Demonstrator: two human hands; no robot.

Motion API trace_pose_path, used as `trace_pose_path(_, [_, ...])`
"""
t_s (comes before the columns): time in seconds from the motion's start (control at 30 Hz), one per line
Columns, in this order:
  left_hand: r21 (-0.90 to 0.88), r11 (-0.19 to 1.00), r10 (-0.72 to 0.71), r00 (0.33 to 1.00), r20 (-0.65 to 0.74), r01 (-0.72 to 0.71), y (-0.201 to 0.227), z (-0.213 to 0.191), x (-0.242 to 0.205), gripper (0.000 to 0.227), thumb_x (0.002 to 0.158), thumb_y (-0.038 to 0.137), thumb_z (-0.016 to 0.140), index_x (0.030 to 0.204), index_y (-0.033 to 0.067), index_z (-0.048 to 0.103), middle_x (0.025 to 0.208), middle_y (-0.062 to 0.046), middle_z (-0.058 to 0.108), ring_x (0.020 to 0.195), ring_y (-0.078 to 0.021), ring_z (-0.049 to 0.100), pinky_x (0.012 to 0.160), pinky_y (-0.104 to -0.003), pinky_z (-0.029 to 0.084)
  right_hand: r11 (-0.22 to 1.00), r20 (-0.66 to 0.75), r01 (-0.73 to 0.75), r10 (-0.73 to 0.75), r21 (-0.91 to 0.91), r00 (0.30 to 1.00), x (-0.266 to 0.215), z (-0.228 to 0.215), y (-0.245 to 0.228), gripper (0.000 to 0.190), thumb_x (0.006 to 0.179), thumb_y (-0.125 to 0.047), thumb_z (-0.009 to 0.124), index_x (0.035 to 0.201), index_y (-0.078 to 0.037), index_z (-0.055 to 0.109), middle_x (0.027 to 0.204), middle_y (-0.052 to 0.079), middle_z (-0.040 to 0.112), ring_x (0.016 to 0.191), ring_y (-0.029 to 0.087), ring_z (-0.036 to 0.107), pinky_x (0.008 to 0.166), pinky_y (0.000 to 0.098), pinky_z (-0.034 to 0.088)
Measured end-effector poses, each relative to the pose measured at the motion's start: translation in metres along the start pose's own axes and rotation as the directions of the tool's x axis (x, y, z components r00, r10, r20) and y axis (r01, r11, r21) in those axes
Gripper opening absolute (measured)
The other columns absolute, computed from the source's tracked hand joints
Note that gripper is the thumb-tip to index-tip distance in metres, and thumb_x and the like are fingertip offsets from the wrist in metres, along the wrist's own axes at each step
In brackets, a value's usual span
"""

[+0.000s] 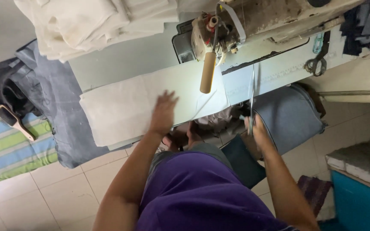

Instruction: The person cuts a piece of white fabric using scissors on a table next to a sewing machine. They repeatedly fold the fabric, align the edges, and trim the material to create straight edges.

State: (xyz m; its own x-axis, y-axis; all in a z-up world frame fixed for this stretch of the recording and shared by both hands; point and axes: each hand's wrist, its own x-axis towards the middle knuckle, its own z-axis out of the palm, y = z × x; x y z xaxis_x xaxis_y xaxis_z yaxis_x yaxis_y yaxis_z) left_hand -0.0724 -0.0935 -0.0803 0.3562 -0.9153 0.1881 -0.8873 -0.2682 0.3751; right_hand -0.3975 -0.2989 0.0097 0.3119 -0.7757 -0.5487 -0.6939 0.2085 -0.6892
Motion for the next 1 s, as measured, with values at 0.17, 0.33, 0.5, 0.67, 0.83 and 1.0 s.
trace_pose_path(0.17, [-0.151,0.978,0.192,0.908,0.372,-0.145,0.05,0.0,0.028,0.06,0.093,0.005,0.045,0.145,0.0327,0.054,0.162,0.001,0.038,0.153,-0.034,0.027,0.123,-0.062,0.023,0.897,0.193,-0.379,0.34,0.225,0.92,-0.047,0.019,0.102,0.045,0.109,-0.043,0.043,0.088,-0.008,0.06,0.072,0.007,0.06,0.066,0.022,0.063,0.069,0.0343,0.05])
trace_pose_path(0.33, [-0.113,0.984,0.173,0.89,0.422,-0.137,0.074,0.018,0.058,0.05,0.103,0.019,0.042,0.143,0.0478,0.052,0.156,0.009,0.042,0.153,-0.0283,0.029,0.124,-0.062,0.019,0.995,0.4,-0.051,0.013,0.085,0.916,-0.09,0.027,0.156,0.049,0.084,-0.049,0.079,0.105,-0.006,0.067,0.092,0.017,0.075,0.081,0.027,0.071,0.073,0.0395,0.056])
trace_pose_path(0.5, [-0.13,0.98,0.195,0.817,0.542,-0.148,0.086,0.019,0.092,0.042,0.103,0.019,0.046,0.126,0.05,0.063,0.14,0.01,0.05,0.141,-0.0251,0.038,0.12,-0.068,0.021,0.999,0.378,-0.013,-0.004,0.042,0.926,-0.092,0.053,0.139,0.041,0.077,-0.031,0.092,0.091,-0.009,0.06,0.074,0.011,0.068,0.07,0.019,0.059,0.067,0.0347,0.049])
trace_pose_path(0.67, [-0.136,0.981,0.192,0.773,0.605,-0.138,0.09,0.031,0.102,0.04,0.099,0.021,0.056,0.12,0.0528,0.066,0.137,0.011,0.048,0.138,-0.0261,0.037,0.116,-0.076,0.018,0.994,0.368,-0.033,-0.008,0.105,0.93,-0.089,0.068,0.108,0.04,0.078,-0.033,0.092,0.089,-0.008,0.063,0.066,0.006,0.061,0.063,0.016,0.055,0.06,0.0298,0.044])
trace_pose_path(0.83, [-0.178,0.978,0.196,0.786,0.587,-0.111,0.089,0.014,0.098,0.034,0.103,0.022,0.054,0.122,0.0465,0.068,0.141,0.007,0.048,0.14,-0.027,0.038,0.118,-0.074,0.017,0.983,0.367,-0.047,-0.021,0.176,0.93,-0.089,0.073,0.066,0.037,0.084,-0.039,0.085,0.09,-0.007,0.066,0.065,0.004,0.059,0.063,0.013,0.054,0.059,0.0273,0.044])
trace_pose_path(1.0, [-0.172,0.984,0.094,0.934,0.344,-0.035,0.081,-0.009,0.084,0.047,0.101,0.007,0.042,0.138,0.0314,0.057,0.146,0.004,0.05,0.144,-0.0235,0.04,0.122,-0.06,0.027,0.991,0.358,-0.05,0.002,0.126,0.934,-0.083,0.07,0.063,0.034,0.088,-0.036,0.082,0.088,-0.007,0.065,0.064,0.001,0.058,0.064,0.012,0.053,0.06,0.0259,0.042])
